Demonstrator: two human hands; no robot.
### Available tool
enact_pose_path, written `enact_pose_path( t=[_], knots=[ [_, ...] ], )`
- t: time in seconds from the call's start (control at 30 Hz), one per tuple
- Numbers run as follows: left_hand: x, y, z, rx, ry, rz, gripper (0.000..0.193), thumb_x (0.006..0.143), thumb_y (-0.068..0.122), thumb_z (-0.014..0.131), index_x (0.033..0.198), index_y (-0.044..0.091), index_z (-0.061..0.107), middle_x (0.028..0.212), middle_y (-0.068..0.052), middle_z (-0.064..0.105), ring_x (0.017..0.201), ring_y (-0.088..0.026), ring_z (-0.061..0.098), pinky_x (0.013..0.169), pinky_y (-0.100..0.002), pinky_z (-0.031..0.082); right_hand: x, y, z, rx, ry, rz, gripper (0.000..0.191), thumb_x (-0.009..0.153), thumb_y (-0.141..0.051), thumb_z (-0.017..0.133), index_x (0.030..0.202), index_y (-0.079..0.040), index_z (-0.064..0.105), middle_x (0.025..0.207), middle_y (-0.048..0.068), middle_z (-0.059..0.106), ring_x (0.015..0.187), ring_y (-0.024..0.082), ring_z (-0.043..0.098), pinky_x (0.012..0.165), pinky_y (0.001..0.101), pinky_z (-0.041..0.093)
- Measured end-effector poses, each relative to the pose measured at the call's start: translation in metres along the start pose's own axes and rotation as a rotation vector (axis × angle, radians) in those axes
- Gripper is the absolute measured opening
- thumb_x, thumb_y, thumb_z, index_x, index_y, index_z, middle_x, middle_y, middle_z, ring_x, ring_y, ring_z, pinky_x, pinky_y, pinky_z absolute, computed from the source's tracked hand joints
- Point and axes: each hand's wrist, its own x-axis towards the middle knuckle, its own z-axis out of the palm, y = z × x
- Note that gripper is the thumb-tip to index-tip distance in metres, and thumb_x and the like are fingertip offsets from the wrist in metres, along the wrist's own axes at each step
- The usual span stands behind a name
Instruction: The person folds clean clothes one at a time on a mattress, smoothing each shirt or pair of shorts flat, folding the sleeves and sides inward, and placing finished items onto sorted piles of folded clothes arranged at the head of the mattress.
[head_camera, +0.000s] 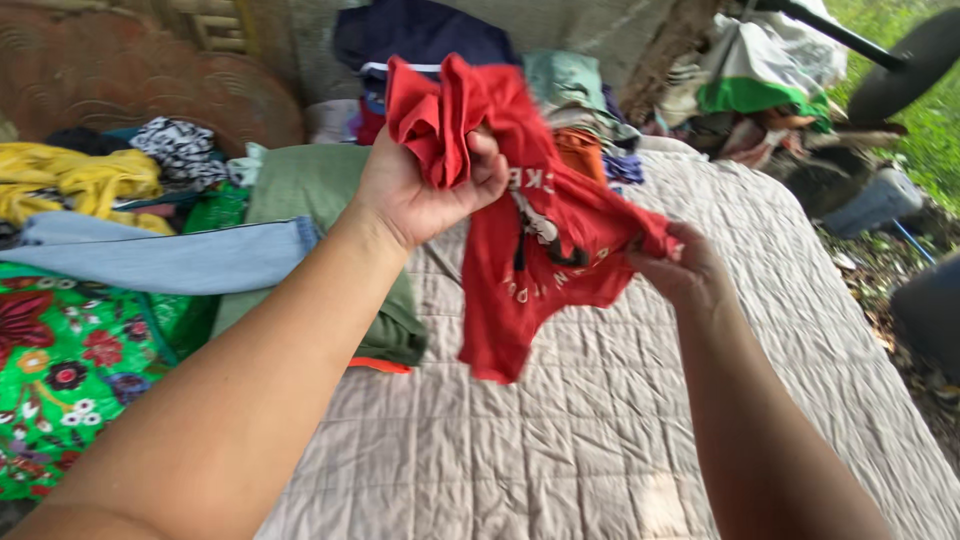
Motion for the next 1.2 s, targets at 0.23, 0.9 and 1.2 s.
enact_pose_path(
  t=[0.23,0.9,1.2],
  knots=[
    [0.034,-0.044,0.009,0.138,-0.072,-0.030,0.048,0.095,0.052,0.065,0.108,0.006,0.068,0.097,-0.008,0.068,0.078,-0.020,0.064,0.086,-0.038,0.050,-0.110,-0.133,0.007,-0.251,-0.595,-0.460,0.008,0.102,-0.002,0.059,0.109,-0.003,0.055,0.110,0.010,0.062,0.103,0.026,0.064,0.098,0.0344,0.049],
    [-0.140,-0.266,-0.172,2.779,0.663,0.450,0.069,0.069,0.031,0.078,0.133,0.018,0.057,0.135,-0.015,0.053,0.129,-0.036,0.046,0.105,-0.055,0.036,-0.186,0.000,-0.276,-2.144,0.440,0.095,0.069,0.084,-0.060,0.076,0.111,0.003,0.069,0.096,0.021,0.074,0.080,0.029,0.069,0.073,0.0401,0.054],
    [-0.129,-0.244,-0.212,2.333,1.335,0.011,0.047,0.086,0.039,0.075,0.130,0.029,0.062,0.128,-0.005,0.058,0.120,-0.031,0.057,0.097,-0.055,0.046,-0.082,0.022,-0.248,-1.920,0.372,-0.020,0.068,0.082,-0.052,0.079,0.100,0.012,0.071,0.100,0.028,0.077,0.088,0.037,0.072,0.075,0.0502,0.056]
  ],
)
